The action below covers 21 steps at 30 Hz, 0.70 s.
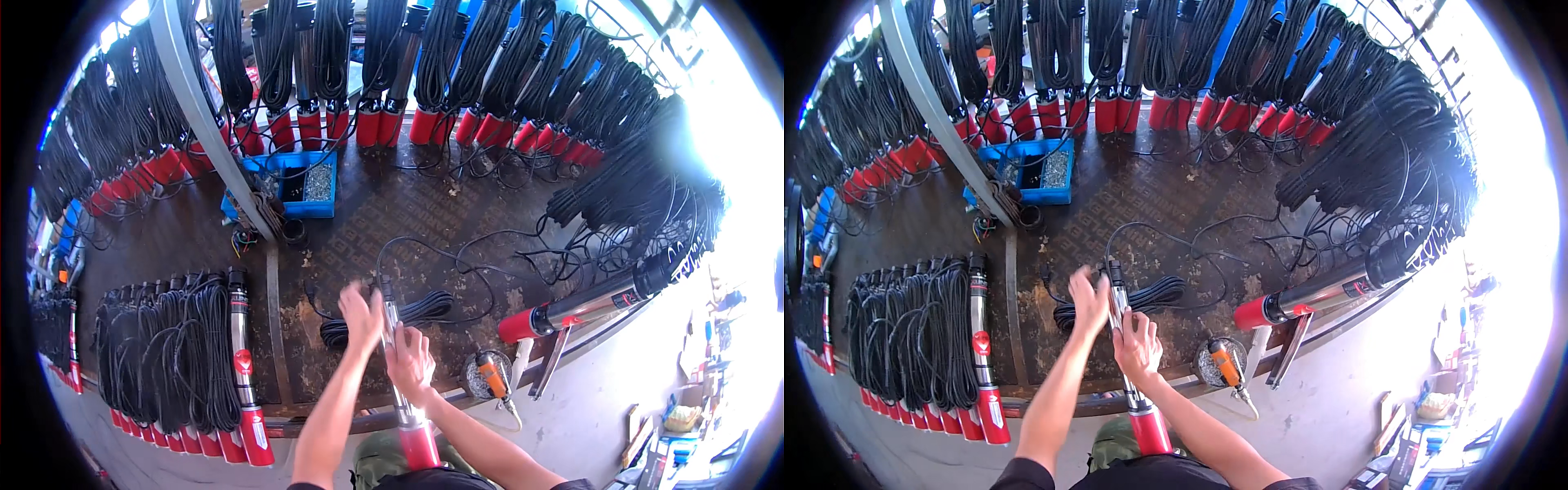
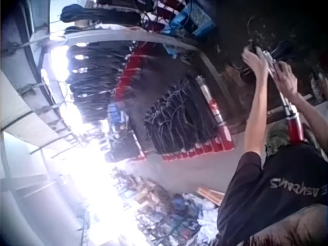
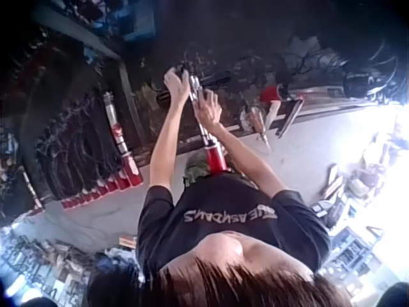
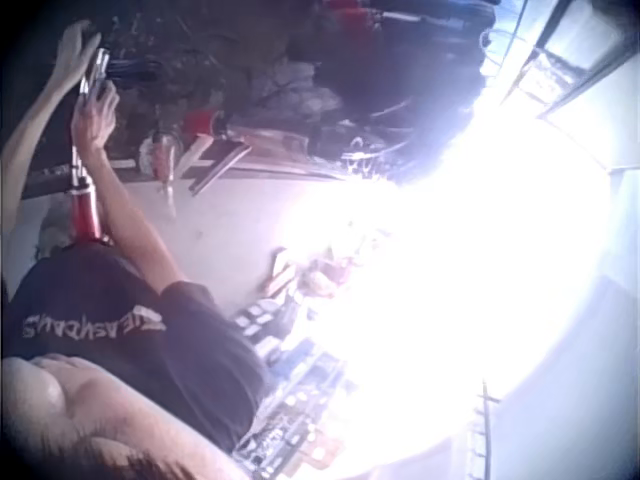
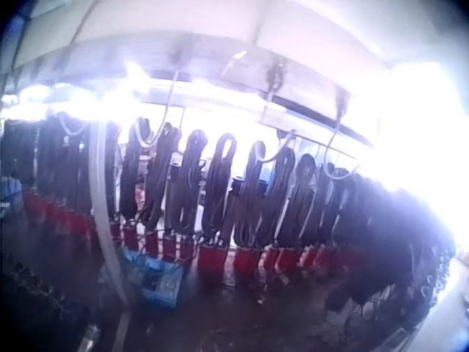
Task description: The person assembles water pumps by picking up coils of cable, sliding them over the pump housing, and securing components using an air-powered screwdriver.
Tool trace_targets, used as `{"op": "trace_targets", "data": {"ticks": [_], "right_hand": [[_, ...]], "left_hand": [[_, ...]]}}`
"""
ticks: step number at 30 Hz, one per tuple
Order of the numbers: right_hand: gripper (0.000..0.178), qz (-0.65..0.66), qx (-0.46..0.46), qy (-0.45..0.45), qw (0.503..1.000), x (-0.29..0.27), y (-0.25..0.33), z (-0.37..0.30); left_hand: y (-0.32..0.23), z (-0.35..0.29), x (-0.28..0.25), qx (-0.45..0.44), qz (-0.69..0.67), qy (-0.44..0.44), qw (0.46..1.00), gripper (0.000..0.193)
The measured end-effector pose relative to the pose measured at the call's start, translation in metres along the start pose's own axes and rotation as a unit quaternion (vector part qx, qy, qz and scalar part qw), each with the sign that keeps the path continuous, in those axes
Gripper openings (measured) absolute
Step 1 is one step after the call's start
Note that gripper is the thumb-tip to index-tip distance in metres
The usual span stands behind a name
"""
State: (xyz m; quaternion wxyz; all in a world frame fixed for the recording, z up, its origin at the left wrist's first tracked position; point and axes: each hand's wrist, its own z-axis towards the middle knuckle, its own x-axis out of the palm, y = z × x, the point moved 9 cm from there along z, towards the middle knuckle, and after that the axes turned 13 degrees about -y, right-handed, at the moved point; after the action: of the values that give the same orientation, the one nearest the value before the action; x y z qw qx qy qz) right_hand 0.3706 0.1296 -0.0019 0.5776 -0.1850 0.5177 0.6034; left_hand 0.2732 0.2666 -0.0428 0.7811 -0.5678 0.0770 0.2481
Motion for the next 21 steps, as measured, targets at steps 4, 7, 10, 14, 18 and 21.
{"op": "trace_targets", "data": {"ticks": [4,7,10,14,18,21], "right_hand": [[0.07,0.015,0.029,0.059,0.998,-0.002,0.007,-0.002],[0.074,0.076,-0.015,0.073,0.994,-0.005,-0.003,-0.009],[0.066,0.023,0.055,0.136,0.989,-0.042,-0.061,-0.034],[0.02,-0.129,-0.027,0.263,0.956,-0.064,-0.145,-0.064],[0.017,-0.198,-0.162,0.353,0.9,-0.057,-0.162,-0.084],[0.012,-0.198,-0.254,0.308,0.895,-0.049,-0.163,-0.088]], "left_hand": [[0.03,-0.089,0.004,-0.233,0.154,0.189,0.941,0.069],[0.016,-0.099,-0.004,-0.287,0.145,0.154,0.934,0.067],[0.004,-0.098,-0.019,-0.274,0.12,0.074,0.951,0.063],[-0.018,-0.089,-0.016,-0.219,0.215,0.078,0.949,0.065],[-0.028,-0.083,-0.011,-0.15,0.27,0.088,0.947,0.072],[0.015,-0.086,0.002,-0.137,0.275,0.065,0.949,0.056]]}}
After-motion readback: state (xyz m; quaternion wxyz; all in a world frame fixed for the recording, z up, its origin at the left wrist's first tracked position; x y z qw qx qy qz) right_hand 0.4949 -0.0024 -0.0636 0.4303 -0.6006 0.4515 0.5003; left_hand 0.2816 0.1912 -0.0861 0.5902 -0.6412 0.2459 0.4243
